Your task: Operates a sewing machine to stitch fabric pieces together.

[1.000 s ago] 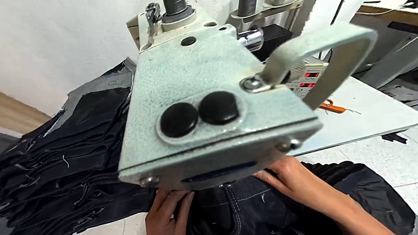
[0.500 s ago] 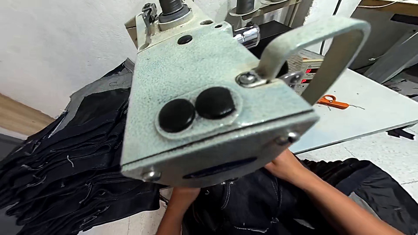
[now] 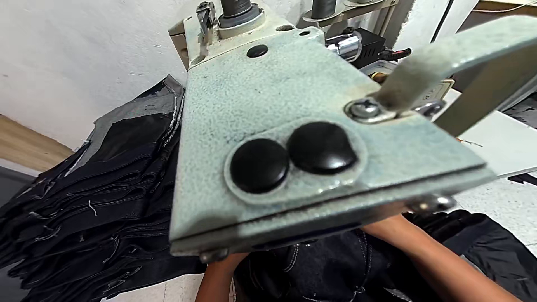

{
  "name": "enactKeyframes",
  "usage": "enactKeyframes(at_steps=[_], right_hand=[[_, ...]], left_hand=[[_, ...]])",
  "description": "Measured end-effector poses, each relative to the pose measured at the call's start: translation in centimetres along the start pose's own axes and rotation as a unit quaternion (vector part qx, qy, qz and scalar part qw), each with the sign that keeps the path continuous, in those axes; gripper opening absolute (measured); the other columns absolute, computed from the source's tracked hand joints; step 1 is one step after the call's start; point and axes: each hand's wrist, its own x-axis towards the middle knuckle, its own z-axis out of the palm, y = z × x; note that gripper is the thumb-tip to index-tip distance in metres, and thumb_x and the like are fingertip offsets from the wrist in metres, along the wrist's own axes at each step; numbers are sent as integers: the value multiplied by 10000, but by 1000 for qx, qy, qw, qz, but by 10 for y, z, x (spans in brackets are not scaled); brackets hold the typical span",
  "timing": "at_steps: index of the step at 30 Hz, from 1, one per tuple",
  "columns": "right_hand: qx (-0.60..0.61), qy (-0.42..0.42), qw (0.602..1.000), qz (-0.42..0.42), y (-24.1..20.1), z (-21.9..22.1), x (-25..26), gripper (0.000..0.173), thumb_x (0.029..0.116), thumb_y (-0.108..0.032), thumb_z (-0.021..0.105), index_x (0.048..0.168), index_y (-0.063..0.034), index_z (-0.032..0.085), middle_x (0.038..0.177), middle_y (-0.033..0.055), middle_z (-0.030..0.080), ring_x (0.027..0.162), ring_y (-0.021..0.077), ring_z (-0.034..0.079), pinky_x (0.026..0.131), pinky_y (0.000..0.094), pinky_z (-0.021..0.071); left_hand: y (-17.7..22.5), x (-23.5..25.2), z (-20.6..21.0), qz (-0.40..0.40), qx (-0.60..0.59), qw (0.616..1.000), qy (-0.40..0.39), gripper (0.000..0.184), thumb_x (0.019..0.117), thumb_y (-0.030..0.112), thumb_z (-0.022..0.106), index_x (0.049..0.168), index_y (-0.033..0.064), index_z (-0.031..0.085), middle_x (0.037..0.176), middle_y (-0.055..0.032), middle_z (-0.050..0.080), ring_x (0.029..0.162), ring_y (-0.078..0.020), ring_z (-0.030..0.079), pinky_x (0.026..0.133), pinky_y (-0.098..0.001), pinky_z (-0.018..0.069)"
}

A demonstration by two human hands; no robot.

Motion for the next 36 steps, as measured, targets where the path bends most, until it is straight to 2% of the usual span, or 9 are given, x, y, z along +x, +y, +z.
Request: enactKeyframes(at_steps=[7, 9, 12, 15, 17, 23, 27, 31, 36], right_hand=[[33, -31, 999, -20, -5, -9, 1, 333, 918, -345, 628, 704, -90, 615, 613, -25, 529, 605, 21, 493, 581, 187, 351], [34, -60, 998, -14, -5, -13, 2, 301, 923, -306, 633, 741, -67, 636, 647, 2, 557, 633, 69, 522, 622, 238, 380], [36, -168, 981, 86, 2, -19, 17, 297, 964, -266, 690, 863, 12, 720, 796, 125, 676, 818, 297, 645, 774, 482, 467], [0, -144, 986, 82, 19, -22, 12, 292, 960, -290, 675, 897, -11, 737, 884, 136, 688, 908, 334, 658, 813, 525, 488], [-26, -126, 989, 68, 26, -26, 5, 311, 957, -311, 661, 944, -11, 743, 919, 162, 689, 916, 368, 665, 798, 550, 502], [-106, -91, 989, 52, 33, -44, -10, 247, 841, -242, 742, 922, -9, 722, 789, 110, 671, 744, 326, 673, 663, 510, 531], [-143, -145, 971, 122, 42, -62, -24, 316, 867, -326, 788, 1031, -67, 714, 818, 59, 671, 694, 251, 681, 607, 482, 562], [-144, -157, 961, 177, 40, -78, -42, 484, 948, -552, 597, 1069, -97, 709, 704, 24, 640, 594, 231, 651, 511, 475, 519], [-111, -151, 965, 185, 37, -91, -80, 583, 946, -633, 485, 924, -84, 680, 600, -4, 563, 537, 195, 622, 465, 430, 492]], left_hand=[[-2, -6, -3, 29, 25, 999, 24, 348, 896, 108, 689, 1131, -149, 682, 1118, -296, 705, 1116, -372, 678, 1013, -468, 496], [-3, -9, -6, 42, 43, 998, 24, 348, 891, 113, 692, 1121, -148, 689, 1115, -301, 706, 1112, -394, 679, 1012, -492, 497], [17, -9, -14, 11, 99, 995, -16, 293, 927, 94, 652, 1100, -136, 706, 1116, -314, 704, 1128, -435, 669, 1029, -524, 485], [49, -1, -27, -102, 129, 981, -106, 303, 1010, 79, 572, 1217, -121, 667, 1275, -321, 642, 1290, -418, 566, 1140, -454, 378], [36, -6, -23, -50, 134, 987, -73, 304, 990, 83, 591, 1190, -128, 679, 1227, -324, 665, 1243, -429, 605, 1106, -487, 418], [27, -9, -15, 9, 125, 992, -20, 281, 946, 92, 620, 1102, -124, 709, 1111, -309, 706, 1118, -425, 677, 1006, -521, 500], [28, -8, -17, -3, 16, 1000, -19, 272, 960, 93, 598, 1096, -126, 687, 1063, -238, 708, 1030, -261, 681, 953, -397, 530], [24, -10, -14, 22, 48, 999, 2, 290, 943, 91, 604, 1118, -123, 692, 1085, -252, 714, 1083, -288, 681, 999, -422, 508], [14, -14, -3, 84, 84, 992, 52, 286, 896, 49, 644, 1079, -167, 682, 1051, -307, 710, 1062, -383, 701, 971, -500, 530]])
